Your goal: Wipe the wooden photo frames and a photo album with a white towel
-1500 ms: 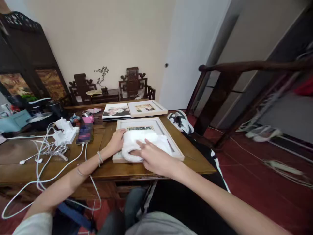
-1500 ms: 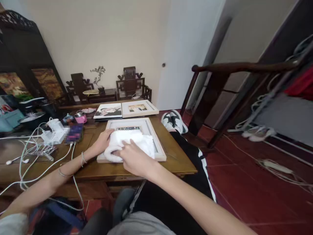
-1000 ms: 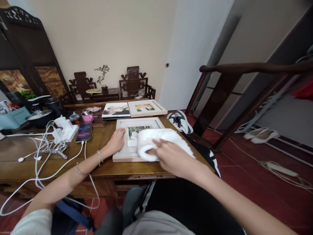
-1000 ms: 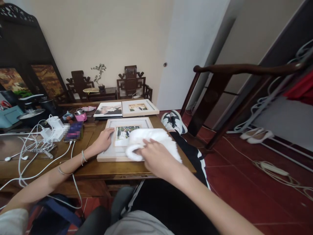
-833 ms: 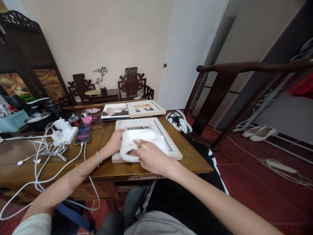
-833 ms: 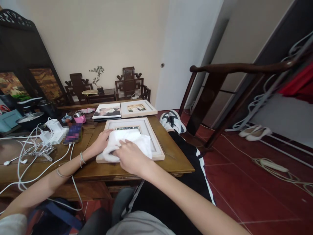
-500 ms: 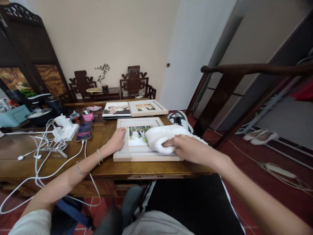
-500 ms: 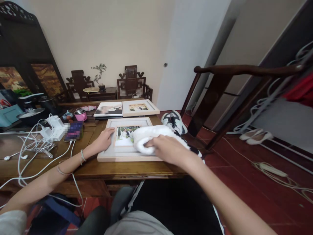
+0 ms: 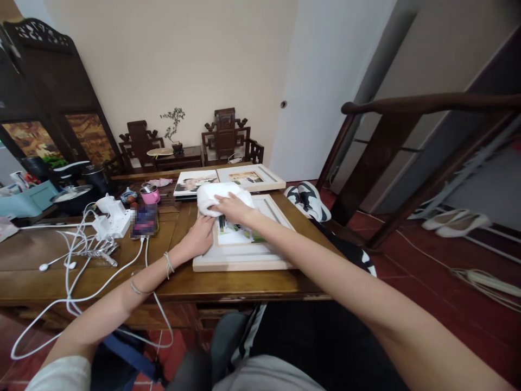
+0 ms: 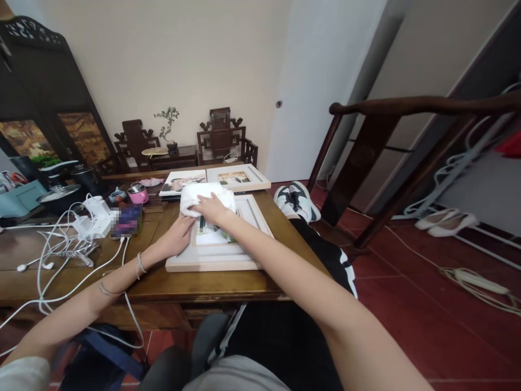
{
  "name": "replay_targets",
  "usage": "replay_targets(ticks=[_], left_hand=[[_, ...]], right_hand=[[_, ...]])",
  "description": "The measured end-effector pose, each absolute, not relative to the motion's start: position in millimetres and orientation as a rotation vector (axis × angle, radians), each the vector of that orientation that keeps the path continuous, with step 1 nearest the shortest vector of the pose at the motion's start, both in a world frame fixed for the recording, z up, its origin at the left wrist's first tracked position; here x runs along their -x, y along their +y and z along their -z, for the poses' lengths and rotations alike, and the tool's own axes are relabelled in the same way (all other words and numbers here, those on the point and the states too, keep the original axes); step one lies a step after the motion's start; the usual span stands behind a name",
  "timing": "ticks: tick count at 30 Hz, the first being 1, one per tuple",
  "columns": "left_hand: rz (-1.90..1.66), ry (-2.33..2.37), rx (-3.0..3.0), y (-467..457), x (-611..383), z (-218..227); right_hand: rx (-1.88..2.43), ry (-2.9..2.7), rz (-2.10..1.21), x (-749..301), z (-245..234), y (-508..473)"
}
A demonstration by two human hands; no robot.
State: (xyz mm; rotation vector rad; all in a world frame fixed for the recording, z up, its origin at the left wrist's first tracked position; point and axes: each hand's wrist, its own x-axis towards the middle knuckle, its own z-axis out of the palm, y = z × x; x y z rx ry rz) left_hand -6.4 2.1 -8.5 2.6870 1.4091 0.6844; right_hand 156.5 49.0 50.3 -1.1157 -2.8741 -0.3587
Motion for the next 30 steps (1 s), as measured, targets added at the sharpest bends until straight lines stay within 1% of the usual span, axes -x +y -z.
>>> replay_targets(ticks=[4,10,13,18,22,25,30], left_hand=[[-0.661,1.447,-2.651,3,8,13],[-0.673,1.496,-2.585,5,11,21],[-0.656,1.533,-2.563,4,11,21],[-0.697,1.545,-2.544,3,8,20],[-0.72,1.531,-2.56,4,7,21],[-0.73,1.527,-2.576,5,7,20],[-0.689,1.542,-2.561,3,7,13]], right_hand=[[1.244,-2.844,0.281,-194,-50,53],[1.575,-2.725,0.164,-273,-57,48],[1.514,-2.733,0.107,-287,-55,26],[1.379,-2.817,-0.029,-294,-60,-41],[1.424,-2.807,-0.167,-302,-69,-68],[1.479,-2.767,-0.145,-299,-69,-50],[1.526,-2.682,0.002,-282,-63,11]])
